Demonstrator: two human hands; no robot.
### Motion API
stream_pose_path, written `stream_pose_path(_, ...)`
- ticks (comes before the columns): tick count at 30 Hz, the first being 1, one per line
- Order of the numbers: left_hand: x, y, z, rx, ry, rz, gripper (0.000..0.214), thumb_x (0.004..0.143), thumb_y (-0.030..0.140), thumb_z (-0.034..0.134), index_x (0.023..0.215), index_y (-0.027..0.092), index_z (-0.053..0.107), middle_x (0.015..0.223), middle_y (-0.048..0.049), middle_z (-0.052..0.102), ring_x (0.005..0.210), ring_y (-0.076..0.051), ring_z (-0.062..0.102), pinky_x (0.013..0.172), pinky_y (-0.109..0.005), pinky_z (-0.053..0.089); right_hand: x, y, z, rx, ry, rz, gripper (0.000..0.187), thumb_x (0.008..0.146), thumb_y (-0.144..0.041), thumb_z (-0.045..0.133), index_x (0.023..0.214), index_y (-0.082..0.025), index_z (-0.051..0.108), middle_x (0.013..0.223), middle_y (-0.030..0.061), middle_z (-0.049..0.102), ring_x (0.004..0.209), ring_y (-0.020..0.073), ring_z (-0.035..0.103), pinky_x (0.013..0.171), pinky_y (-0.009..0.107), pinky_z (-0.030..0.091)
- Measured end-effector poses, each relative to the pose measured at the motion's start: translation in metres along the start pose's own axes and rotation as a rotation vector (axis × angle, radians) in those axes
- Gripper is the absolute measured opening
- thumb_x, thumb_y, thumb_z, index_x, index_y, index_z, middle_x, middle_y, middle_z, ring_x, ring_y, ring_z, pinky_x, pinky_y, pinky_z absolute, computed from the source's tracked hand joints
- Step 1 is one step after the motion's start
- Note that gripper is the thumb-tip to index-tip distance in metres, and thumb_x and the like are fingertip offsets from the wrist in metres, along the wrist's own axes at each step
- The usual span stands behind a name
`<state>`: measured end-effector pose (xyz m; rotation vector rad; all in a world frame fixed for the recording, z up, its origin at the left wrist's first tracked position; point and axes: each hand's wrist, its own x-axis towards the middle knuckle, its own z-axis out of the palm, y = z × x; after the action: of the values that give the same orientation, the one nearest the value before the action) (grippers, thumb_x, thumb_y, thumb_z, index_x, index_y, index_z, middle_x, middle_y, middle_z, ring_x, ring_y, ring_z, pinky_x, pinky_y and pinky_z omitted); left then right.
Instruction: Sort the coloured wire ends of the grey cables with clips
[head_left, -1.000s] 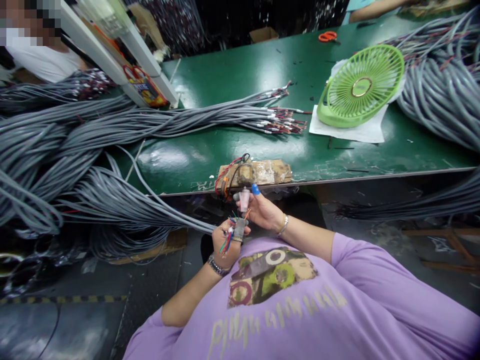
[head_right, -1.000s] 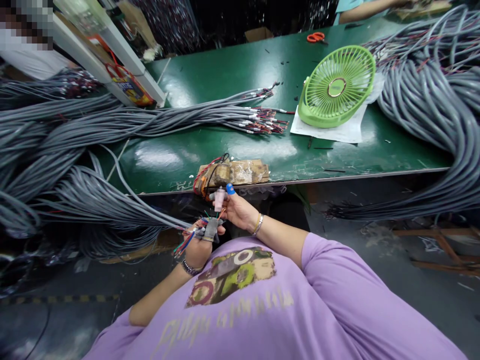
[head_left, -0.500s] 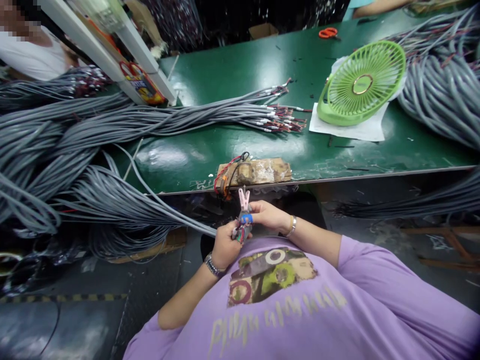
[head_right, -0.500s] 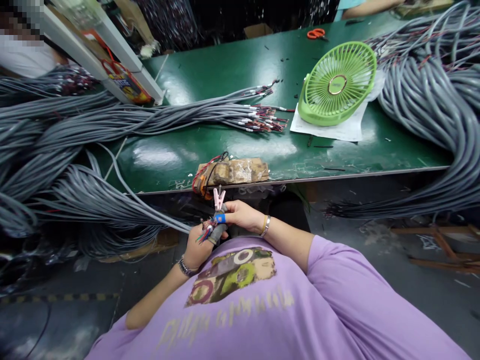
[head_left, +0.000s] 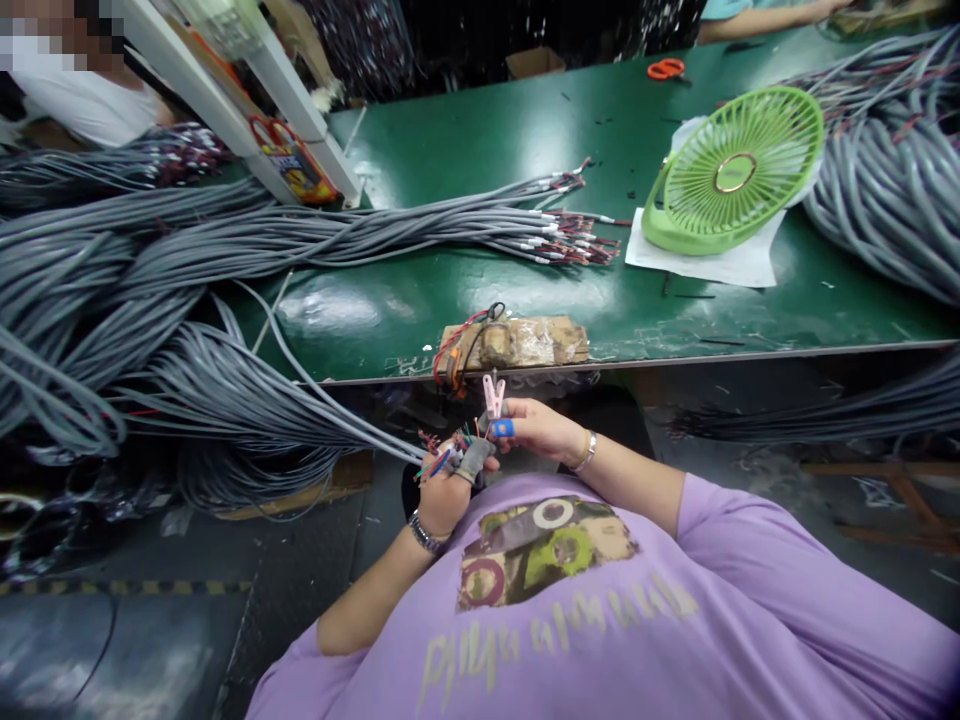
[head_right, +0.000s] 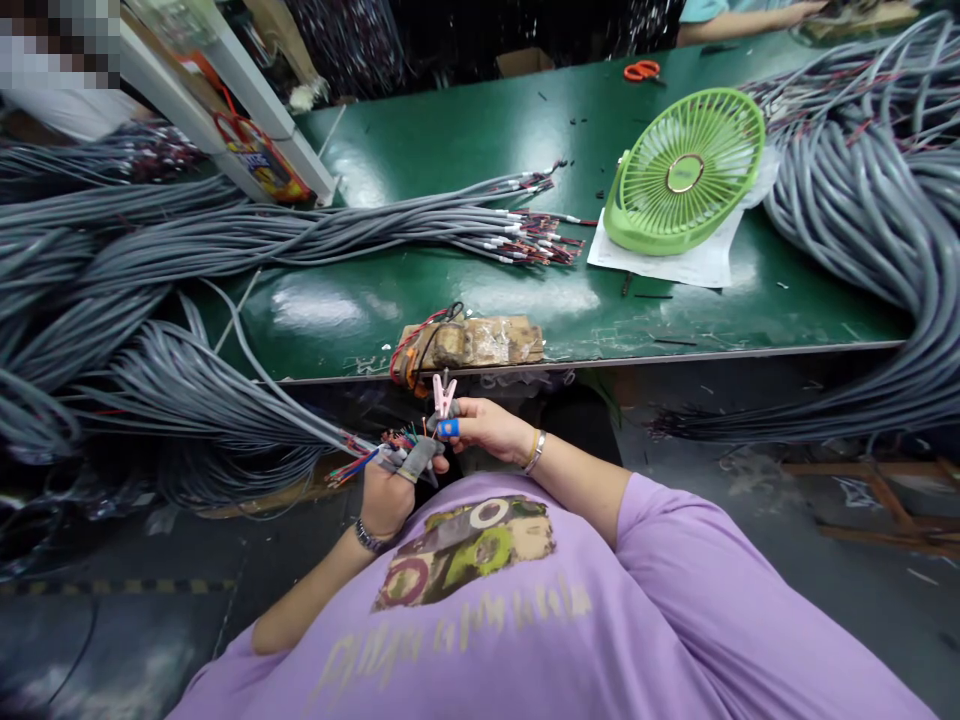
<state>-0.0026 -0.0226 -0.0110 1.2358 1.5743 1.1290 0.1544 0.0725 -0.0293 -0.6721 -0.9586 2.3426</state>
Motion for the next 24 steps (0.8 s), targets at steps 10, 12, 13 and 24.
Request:
stream_pose_path(10,0.007,0.014,0.005,-0.183,-0.028,-0.017,0.028,0.081,0.043,0.064,0.078,0.016,0.072,0.064,-0.0035,0.071,0.059,-0.016,0.065,0.059,-0.027,0.052,0.011,-0.010,0.002,-0.054,0.152,-0.140,0.048,0.072,-0.063,0.066,0.075,-0.015,0.064,0.067,0.0014,0.060,0.054,0.0084,0.043,0.052,0.022,0.037)
stream_pose_path(12,0.010,0.016,0.006,-0.155,-0.041,-0.010,0.028,0.081,0.043,0.064,0.079,0.016,0.072,0.065,-0.0039,0.071,0.061,-0.016,0.066,0.060,-0.027,0.053,0.013,-0.009,0.007,-0.186,0.256,-0.269,0.051,0.069,-0.066,0.066,0.066,-0.015,0.063,0.062,0.0007,0.057,0.054,0.0089,0.041,0.051,0.023,0.034)
stream_pose_path(13,0.011,0.016,0.006,-0.136,-0.046,-0.005,0.028,0.081,0.043,0.064,0.078,0.016,0.072,0.066,-0.0043,0.071,0.062,-0.017,0.066,0.061,-0.027,0.053,0.014,-0.008,0.008,-0.207,0.276,-0.288,0.052,0.069,-0.067,0.064,0.066,-0.016,0.063,0.061,0.0006,0.057,0.054,0.0091,0.041,0.052,0.023,0.034)
stream_pose_path(24,0.016,0.011,0.009,-0.087,-0.135,-0.034,0.032,0.081,0.043,0.064,0.065,0.016,0.069,0.063,-0.0049,0.069,0.060,-0.016,0.064,0.059,-0.026,0.051,0.027,-0.007,0.019,0.308,0.200,-0.092,0.043,0.076,-0.055,0.067,0.071,-0.013,0.066,0.062,0.0007,0.057,0.057,0.0094,0.048,0.057,0.023,0.042)
